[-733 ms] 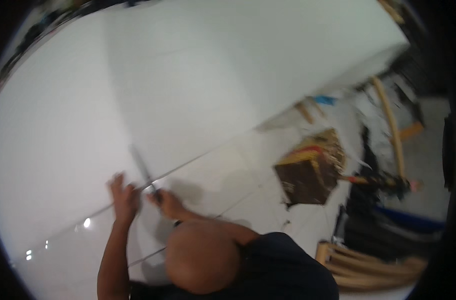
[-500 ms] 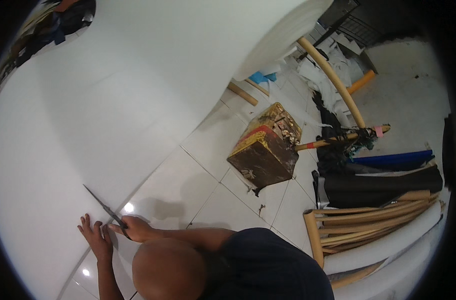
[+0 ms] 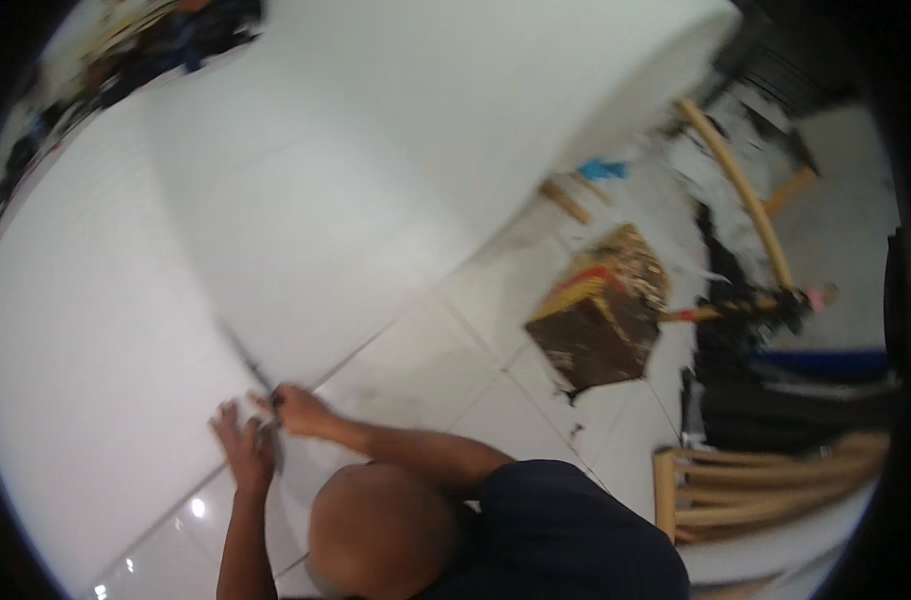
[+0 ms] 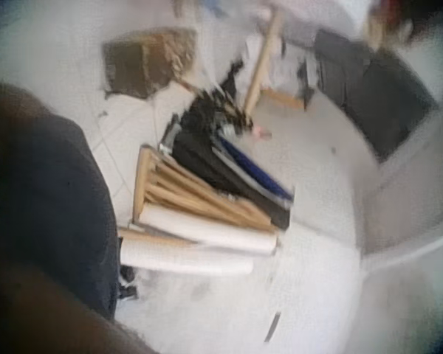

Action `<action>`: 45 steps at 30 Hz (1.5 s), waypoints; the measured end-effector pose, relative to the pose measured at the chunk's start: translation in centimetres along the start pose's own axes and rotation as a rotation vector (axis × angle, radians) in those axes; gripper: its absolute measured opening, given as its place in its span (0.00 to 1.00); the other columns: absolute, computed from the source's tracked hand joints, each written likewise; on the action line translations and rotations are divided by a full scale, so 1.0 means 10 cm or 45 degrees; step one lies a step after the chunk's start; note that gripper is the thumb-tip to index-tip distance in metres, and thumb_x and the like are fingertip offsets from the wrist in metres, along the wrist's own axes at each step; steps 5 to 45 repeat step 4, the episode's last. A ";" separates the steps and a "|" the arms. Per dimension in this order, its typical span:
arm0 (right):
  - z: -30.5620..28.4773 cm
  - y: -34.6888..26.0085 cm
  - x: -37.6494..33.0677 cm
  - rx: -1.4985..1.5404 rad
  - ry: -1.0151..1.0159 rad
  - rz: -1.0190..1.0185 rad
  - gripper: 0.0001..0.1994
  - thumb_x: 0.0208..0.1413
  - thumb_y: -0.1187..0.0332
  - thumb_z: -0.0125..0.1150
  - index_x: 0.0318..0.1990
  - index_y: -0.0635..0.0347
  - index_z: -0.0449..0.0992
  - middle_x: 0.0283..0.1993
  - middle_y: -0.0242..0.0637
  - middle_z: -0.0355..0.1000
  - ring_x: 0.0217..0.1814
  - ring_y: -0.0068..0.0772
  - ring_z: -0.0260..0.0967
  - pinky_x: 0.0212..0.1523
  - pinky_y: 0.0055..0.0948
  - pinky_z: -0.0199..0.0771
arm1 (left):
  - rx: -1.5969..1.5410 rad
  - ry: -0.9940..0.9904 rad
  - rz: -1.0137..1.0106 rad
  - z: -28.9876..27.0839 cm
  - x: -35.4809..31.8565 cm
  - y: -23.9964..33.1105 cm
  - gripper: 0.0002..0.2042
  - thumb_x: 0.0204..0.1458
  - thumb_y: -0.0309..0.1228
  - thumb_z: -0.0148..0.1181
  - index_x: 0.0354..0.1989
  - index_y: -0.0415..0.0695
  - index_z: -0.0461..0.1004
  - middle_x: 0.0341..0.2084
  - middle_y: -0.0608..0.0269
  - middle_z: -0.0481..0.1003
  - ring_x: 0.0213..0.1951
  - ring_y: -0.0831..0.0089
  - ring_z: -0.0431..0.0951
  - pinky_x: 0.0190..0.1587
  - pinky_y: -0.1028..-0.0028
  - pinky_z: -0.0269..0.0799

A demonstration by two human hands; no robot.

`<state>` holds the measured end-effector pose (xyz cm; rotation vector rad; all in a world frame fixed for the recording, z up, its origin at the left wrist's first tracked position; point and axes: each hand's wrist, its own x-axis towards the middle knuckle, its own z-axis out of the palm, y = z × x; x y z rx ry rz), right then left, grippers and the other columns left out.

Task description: The person cuts a large white foam sheet into smaller rectangular pieces using scissors. They repeatedly unfold the foam, position it on the floor, cut along a straight line, and then fold the cut piece back.

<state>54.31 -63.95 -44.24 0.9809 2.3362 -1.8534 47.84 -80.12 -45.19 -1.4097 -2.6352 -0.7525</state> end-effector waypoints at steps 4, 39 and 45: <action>1.03 0.71 0.94 0.803 -0.827 -0.056 0.27 0.61 0.43 0.44 0.53 0.56 0.72 0.58 0.53 0.65 0.54 0.48 0.69 0.51 0.42 0.74 | 0.179 -0.019 -0.153 -0.44 -0.46 -0.26 0.09 0.46 0.28 0.63 0.37 0.45 0.74 0.57 0.38 0.63 0.62 0.41 0.58 0.65 0.40 0.43; 1.03 0.71 0.94 0.803 -0.827 -0.056 0.27 0.61 0.43 0.44 0.53 0.56 0.72 0.58 0.53 0.65 0.54 0.48 0.69 0.51 0.42 0.74 | 0.179 -0.019 -0.153 -0.44 -0.46 -0.26 0.09 0.46 0.28 0.63 0.37 0.45 0.74 0.57 0.38 0.63 0.62 0.41 0.58 0.65 0.40 0.43; 1.03 0.71 0.94 0.803 -0.827 -0.056 0.27 0.61 0.43 0.44 0.53 0.56 0.72 0.58 0.53 0.65 0.54 0.48 0.69 0.51 0.42 0.74 | 0.179 -0.019 -0.153 -0.44 -0.46 -0.26 0.09 0.46 0.28 0.63 0.37 0.45 0.74 0.57 0.38 0.63 0.62 0.41 0.58 0.65 0.40 0.43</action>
